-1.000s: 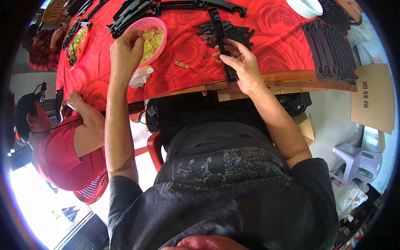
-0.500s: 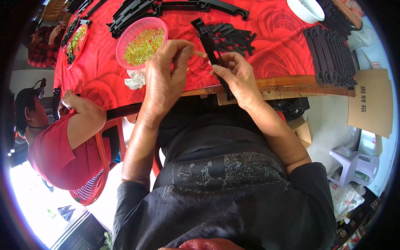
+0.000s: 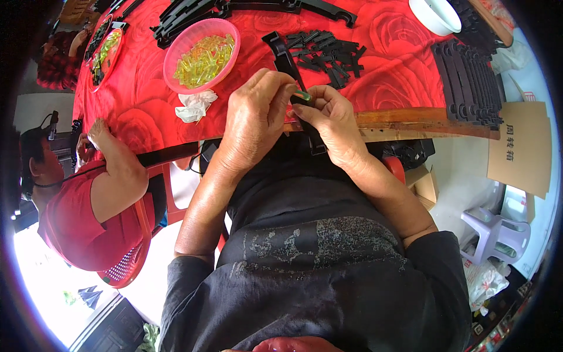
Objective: The person takes a yellow level vial from a bowl, inserts it into a black plastic frame, and presses it into place by hand.
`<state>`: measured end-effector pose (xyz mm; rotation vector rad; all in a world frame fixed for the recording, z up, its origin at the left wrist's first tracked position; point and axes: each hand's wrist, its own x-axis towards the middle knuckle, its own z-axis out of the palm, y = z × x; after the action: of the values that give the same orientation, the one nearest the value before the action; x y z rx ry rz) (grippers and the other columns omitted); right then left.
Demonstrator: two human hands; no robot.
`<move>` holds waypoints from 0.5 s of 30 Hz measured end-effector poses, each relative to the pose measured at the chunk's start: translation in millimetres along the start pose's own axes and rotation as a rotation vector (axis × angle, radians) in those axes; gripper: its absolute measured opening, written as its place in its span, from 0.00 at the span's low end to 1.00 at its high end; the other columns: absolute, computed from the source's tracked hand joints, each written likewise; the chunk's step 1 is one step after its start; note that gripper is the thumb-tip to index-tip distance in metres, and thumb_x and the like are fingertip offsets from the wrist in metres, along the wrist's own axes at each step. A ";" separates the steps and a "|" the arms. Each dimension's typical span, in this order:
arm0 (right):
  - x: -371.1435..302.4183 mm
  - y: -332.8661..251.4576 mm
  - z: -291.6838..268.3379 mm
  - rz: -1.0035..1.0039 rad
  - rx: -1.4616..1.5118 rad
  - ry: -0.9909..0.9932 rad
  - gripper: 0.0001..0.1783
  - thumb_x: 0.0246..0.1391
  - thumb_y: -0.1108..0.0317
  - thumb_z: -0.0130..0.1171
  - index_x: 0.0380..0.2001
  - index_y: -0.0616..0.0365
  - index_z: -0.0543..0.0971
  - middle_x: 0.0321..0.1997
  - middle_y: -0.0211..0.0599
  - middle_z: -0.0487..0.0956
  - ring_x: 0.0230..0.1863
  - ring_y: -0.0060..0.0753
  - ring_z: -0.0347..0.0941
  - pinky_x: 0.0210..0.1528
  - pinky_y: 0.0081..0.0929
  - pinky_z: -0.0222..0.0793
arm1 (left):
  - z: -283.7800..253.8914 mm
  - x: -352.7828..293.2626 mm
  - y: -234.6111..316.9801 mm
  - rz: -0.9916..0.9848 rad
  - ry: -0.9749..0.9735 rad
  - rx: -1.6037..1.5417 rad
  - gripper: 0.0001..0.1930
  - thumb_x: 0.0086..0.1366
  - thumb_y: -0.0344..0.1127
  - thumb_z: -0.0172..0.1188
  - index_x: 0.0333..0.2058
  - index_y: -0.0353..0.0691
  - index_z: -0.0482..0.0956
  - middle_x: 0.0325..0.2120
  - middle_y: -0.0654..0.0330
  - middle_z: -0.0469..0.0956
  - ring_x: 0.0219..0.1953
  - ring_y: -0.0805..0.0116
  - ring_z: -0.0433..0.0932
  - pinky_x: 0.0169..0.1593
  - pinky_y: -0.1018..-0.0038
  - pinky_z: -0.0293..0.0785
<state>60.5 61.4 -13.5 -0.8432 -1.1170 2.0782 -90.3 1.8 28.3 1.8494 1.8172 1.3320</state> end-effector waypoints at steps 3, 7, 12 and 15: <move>1.2 -4.8 -0.4 0.042 0.051 0.008 0.11 0.56 0.78 0.60 0.42 0.65 0.72 0.36 0.36 0.80 0.35 0.21 0.79 0.38 0.19 0.77 | -6.1 -0.3 -2.1 -0.014 -0.018 0.044 0.03 0.61 0.25 0.59 0.34 0.33 0.76 0.27 0.51 0.76 0.30 0.49 0.79 0.32 0.64 0.74; 4.1 -3.7 -4.0 0.061 0.072 0.025 0.11 0.56 0.78 0.60 0.42 0.65 0.72 0.35 0.36 0.80 0.35 0.22 0.79 0.38 0.18 0.77 | -10.5 -0.1 -3.9 0.000 -0.019 0.020 0.03 0.61 0.24 0.59 0.34 0.33 0.76 0.27 0.51 0.76 0.30 0.49 0.79 0.32 0.63 0.75; 2.1 -3.1 -1.0 0.013 0.019 0.013 0.12 0.55 0.79 0.61 0.42 0.63 0.72 0.35 0.34 0.80 0.34 0.19 0.78 0.35 0.13 0.74 | -10.4 1.0 -5.0 0.040 -0.092 0.064 0.03 0.61 0.23 0.59 0.34 0.33 0.75 0.28 0.50 0.76 0.31 0.48 0.79 0.32 0.63 0.75; -2.3 -8.0 10.2 0.042 0.066 0.045 0.13 0.55 0.80 0.61 0.43 0.63 0.72 0.36 0.34 0.80 0.34 0.17 0.77 0.31 0.11 0.71 | -7.8 -0.7 -6.3 0.042 -0.109 0.038 0.03 0.62 0.24 0.59 0.35 0.33 0.76 0.29 0.50 0.76 0.31 0.48 0.79 0.32 0.62 0.76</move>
<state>55.7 58.5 -1.6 -0.8837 -1.0101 2.1076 -100.1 -0.7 27.9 1.9490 1.7699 1.1926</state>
